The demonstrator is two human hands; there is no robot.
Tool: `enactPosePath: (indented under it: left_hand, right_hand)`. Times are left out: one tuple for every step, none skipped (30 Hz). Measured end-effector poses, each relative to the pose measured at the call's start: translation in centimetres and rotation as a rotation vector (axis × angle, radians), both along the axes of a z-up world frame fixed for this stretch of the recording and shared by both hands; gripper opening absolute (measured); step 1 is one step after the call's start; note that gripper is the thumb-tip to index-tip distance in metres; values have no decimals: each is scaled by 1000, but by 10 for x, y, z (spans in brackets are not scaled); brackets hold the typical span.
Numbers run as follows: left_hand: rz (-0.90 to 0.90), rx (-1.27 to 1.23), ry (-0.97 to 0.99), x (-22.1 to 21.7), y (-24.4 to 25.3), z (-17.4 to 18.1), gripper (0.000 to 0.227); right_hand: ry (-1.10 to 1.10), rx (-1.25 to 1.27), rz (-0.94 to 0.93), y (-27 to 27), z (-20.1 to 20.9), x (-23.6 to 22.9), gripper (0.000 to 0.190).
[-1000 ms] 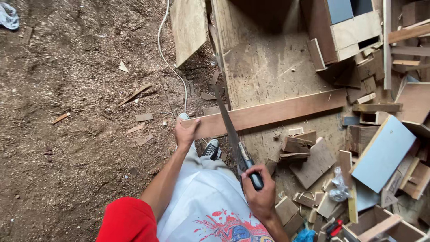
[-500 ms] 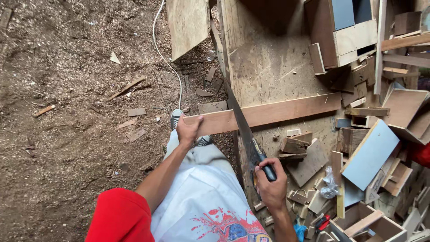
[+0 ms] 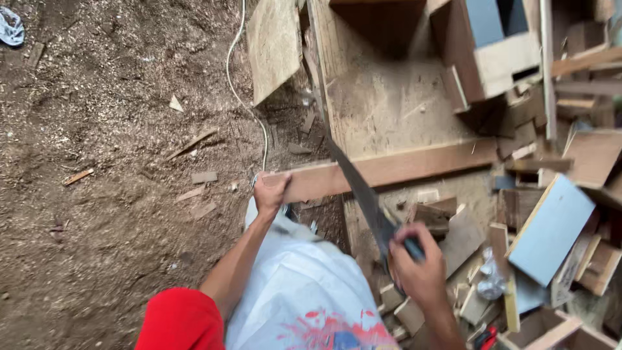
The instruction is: The person uses a hand saw to cut a small piece of wood on a workbench, then selects a longer plank and saws it into smaller pieces. The cut pieces are placed on the floor as the task continues.
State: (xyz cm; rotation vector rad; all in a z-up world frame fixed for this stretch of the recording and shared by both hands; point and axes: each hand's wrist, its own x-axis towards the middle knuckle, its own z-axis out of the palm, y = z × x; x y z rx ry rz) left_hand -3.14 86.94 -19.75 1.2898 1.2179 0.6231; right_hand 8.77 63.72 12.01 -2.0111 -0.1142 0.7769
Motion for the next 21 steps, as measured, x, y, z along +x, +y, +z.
enactPosePath:
  left_hand:
    - [-9,5,-27,-12,-10,0,49]
    - [-18,9,-53,-20,-20,2,49]
    - [-7,43,-119,4,-10,0,49]
    - [-26,3,-47,19,-2,2,49]
    - [-26,-42,47,16,4,5,49]
    - [-26,-87,141,16,11,8,49]
    - [-21,-58,149,6,6,9,48]
    - [-17,-29,157,-2,0,9,48]
    - [-23,3,153,-4,-5,9,47]
    - [-18,-20,146,-6,-11,10,47]
    - [-11,-27,120,4,-5,10,46]
    - [-5,-33,94,12,2,10,45]
    - [-3,-54,101,12,3,9,46]
    - [-2,-75,108,11,4,8,47]
    - [0,-98,119,6,3,6,47]
    - [-1,-110,133,3,1,4,46]
    - [-5,-122,140,2,1,2,45]
    - [-8,-133,148,2,0,1,44]
    - [-6,-125,141,4,0,1,45]
    - [-4,-117,134,5,0,0,45]
    - [5,-109,128,6,0,0,45]
  right_hand:
    - [-46,98,9,6,-18,0,10]
    - [-44,111,21,12,-38,-4,10]
    - [-82,153,54,30,-62,15,11]
    - [-351,205,148,39,-79,24,12]
    - [-595,258,259,51,-93,24,14]
    - [-534,182,259,64,-105,28,13]
    - [-453,91,254,65,-113,21,11]
    - [-372,-1,250,64,-117,14,10]
    - [-370,19,225,58,-115,11,15]
    - [-368,38,200,54,-111,8,21]
    - [-387,71,173,56,-106,14,26]
    - [-313,46,122,57,-100,19,32]
    - [-220,10,74,54,-96,17,38]
    - [-126,-26,26,50,-94,15,45]
    - [-139,-21,57,44,-95,9,42]
    - [-152,-15,87,38,-96,4,40]
    - [-171,-10,116,32,-97,0,37]
    - [-304,22,181,27,-96,-5,40]
    - [-439,53,249,22,-92,-8,42]
    - [-575,83,317,18,-86,-11,44]
    - [-508,27,268,17,-77,-10,42]
